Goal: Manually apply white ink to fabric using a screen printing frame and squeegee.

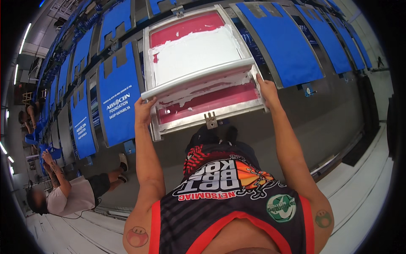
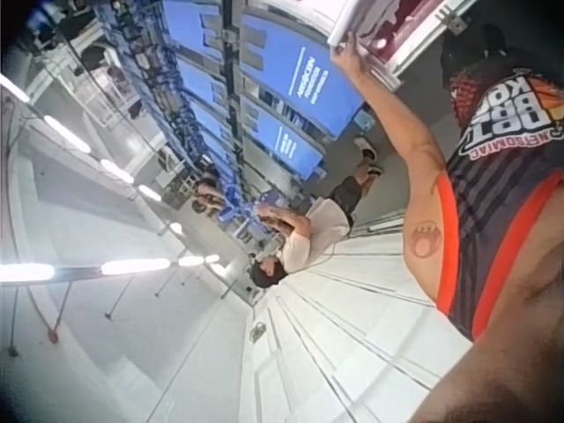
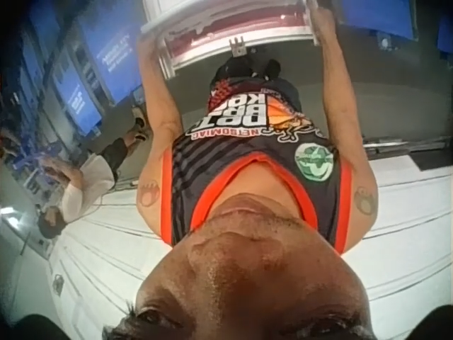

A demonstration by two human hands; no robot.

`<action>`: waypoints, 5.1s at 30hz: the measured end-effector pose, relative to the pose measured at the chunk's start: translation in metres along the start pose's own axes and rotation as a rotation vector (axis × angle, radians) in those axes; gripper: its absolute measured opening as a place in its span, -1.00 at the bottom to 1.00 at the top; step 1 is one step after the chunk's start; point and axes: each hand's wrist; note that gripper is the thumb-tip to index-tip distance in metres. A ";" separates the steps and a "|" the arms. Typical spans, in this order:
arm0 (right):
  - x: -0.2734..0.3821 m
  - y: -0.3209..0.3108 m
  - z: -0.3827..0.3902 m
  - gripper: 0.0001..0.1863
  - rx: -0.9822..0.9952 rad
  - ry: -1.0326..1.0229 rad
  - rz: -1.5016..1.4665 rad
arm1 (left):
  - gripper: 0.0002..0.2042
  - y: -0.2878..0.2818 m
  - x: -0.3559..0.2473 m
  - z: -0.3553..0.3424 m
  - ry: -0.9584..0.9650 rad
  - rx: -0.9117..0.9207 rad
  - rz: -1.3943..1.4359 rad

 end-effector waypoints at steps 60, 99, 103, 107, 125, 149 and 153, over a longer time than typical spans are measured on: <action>0.146 0.080 -0.113 -0.93 -0.158 -1.148 1.083 | -0.64 0.068 -0.014 -0.126 0.646 0.200 -1.429; 0.247 0.097 -0.159 -0.50 0.058 -0.779 1.318 | -0.67 0.159 -0.081 -0.241 0.233 0.410 -1.642; 0.164 0.078 -0.050 -0.64 -0.109 -0.926 0.668 | -0.60 0.200 -0.087 -0.239 0.348 0.596 -1.293; 0.038 0.057 0.060 -0.28 0.942 -0.007 1.013 | -0.63 0.178 -0.104 -0.285 0.676 0.590 -1.233; -0.031 0.079 0.128 -0.76 0.599 0.040 0.181 | -0.61 0.210 -0.082 -0.227 0.503 0.479 -1.471; 0.020 0.007 0.084 -0.47 0.667 -0.040 0.386 | -0.45 0.027 -0.044 -0.005 0.541 0.057 -1.214; 0.031 -0.044 -0.007 -0.31 -0.151 -0.233 0.687 | -0.57 0.002 0.012 0.009 0.074 -0.024 -0.444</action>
Point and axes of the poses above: each hand's wrist, its own z-axis away from the middle knuckle, its own y-axis out of the palm, x = y × z, and after that the axes turned 5 degrees about y, right-handed
